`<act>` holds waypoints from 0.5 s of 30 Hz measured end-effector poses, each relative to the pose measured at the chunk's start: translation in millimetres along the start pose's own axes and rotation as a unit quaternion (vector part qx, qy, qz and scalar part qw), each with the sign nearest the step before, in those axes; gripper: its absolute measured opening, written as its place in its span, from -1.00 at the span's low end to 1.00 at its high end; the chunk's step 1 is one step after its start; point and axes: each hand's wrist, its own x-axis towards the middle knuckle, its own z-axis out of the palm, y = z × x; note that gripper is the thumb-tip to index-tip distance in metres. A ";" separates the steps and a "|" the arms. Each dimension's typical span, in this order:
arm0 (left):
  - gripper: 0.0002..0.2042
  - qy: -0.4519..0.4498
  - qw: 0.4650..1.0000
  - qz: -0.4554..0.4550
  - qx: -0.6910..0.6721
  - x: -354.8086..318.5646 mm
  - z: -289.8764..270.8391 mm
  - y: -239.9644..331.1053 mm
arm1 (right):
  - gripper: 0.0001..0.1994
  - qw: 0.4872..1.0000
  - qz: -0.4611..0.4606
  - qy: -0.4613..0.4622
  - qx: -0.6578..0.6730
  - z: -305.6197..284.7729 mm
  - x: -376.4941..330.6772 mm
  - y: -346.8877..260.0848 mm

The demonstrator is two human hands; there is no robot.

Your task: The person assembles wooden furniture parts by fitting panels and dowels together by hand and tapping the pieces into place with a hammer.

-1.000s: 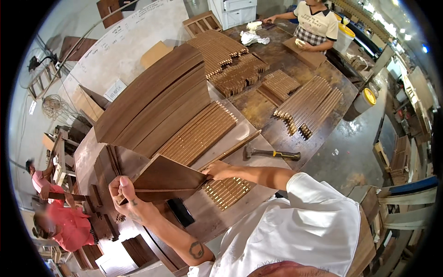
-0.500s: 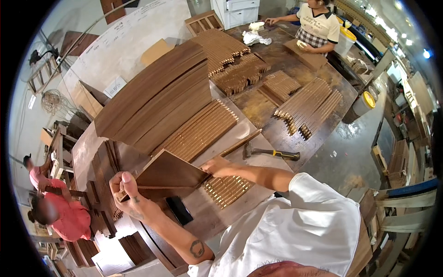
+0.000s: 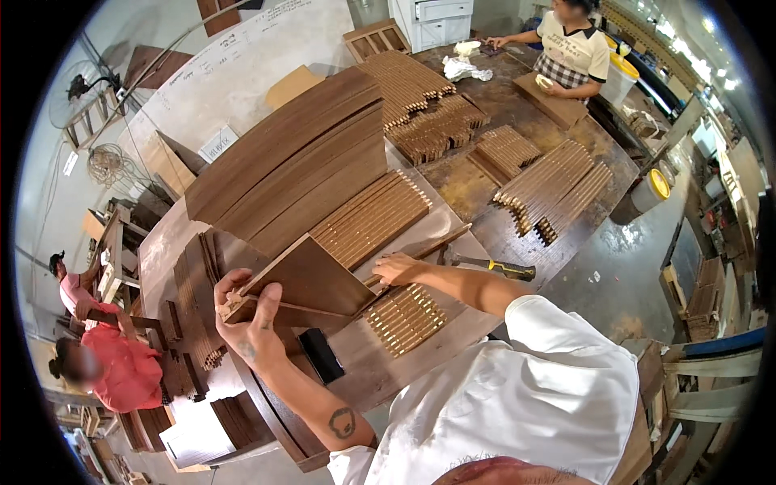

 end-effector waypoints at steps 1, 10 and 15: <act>-0.59 -0.014 1.000 -0.001 -0.007 -0.2 -3.1 -3.2 | -0.61 1.000 -0.001 0.000 0.000 1.3 0.8 -0.8; -0.58 0.010 0.999 0.005 -0.047 -3.0 -4.8 -22.2 | -0.52 0.995 0.079 0.059 -0.016 0.8 -17.9 -5.8; -0.59 0.009 1.000 0.012 -0.024 -9.9 -17.4 -16.9 | -0.34 0.962 0.177 0.207 -0.034 -16.8 -93.1 -3.9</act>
